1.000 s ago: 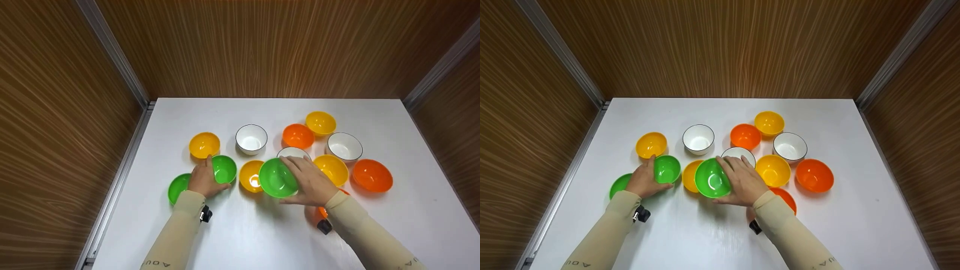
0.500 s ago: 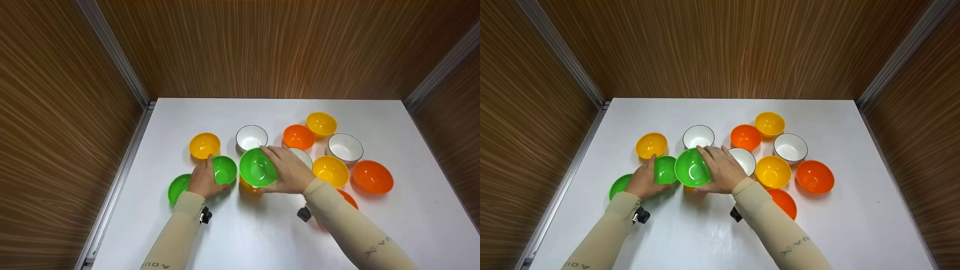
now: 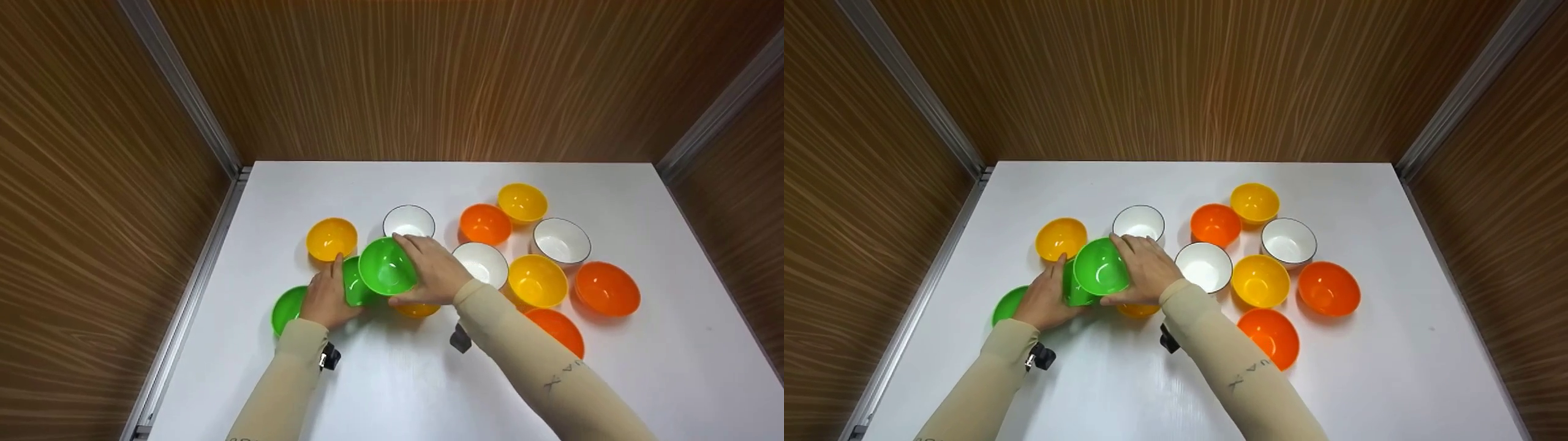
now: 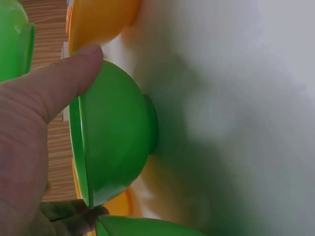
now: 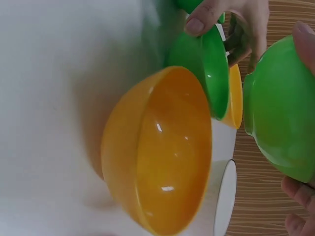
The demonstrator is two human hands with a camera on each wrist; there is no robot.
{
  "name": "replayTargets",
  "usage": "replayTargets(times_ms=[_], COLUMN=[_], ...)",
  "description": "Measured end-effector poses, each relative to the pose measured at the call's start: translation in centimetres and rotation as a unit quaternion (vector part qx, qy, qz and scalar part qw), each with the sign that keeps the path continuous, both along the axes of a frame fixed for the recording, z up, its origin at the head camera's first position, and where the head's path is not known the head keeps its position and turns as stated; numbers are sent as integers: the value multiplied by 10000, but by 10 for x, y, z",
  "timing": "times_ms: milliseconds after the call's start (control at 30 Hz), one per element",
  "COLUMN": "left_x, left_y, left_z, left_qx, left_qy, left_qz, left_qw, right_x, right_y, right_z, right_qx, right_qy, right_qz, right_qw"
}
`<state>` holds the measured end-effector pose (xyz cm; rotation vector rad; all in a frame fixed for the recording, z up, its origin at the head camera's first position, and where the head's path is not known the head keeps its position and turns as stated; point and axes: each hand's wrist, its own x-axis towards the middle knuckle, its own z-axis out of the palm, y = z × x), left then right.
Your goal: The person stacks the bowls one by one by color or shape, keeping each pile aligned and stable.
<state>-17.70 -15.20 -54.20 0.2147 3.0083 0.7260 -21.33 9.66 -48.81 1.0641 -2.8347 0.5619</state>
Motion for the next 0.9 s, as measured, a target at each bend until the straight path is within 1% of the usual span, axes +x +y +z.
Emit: replayTargets(times_ms=[167,300,433,700,767,900], left_x=[3,5,7,9,10,12], left_y=[-6,-10,-13,-20,-22,-24], left_z=[1,1,3,3,3,2], left_qx=[41,95,105,-26,-42,-97], left_qy=[64,77,46,-40,-32,24], left_qz=[-31,-22,-20,29,34,68], left_qw=[10000,9999,9999,10000,10000,9999], right_x=[-2,-3,-4,-2,-1,1], right_y=[-17,-32,-45,-59,-60,-62], right_z=[-8,-12,-16,-25,-27,-31], right_qx=[-37,-58,32,280,305,396], right_qy=[-184,-255,-358,-809,-819,-700], right_qz=[-162,-106,-36,-203,-192,-97], right_qw=[9997,9996,9993,9961,9960,9967])
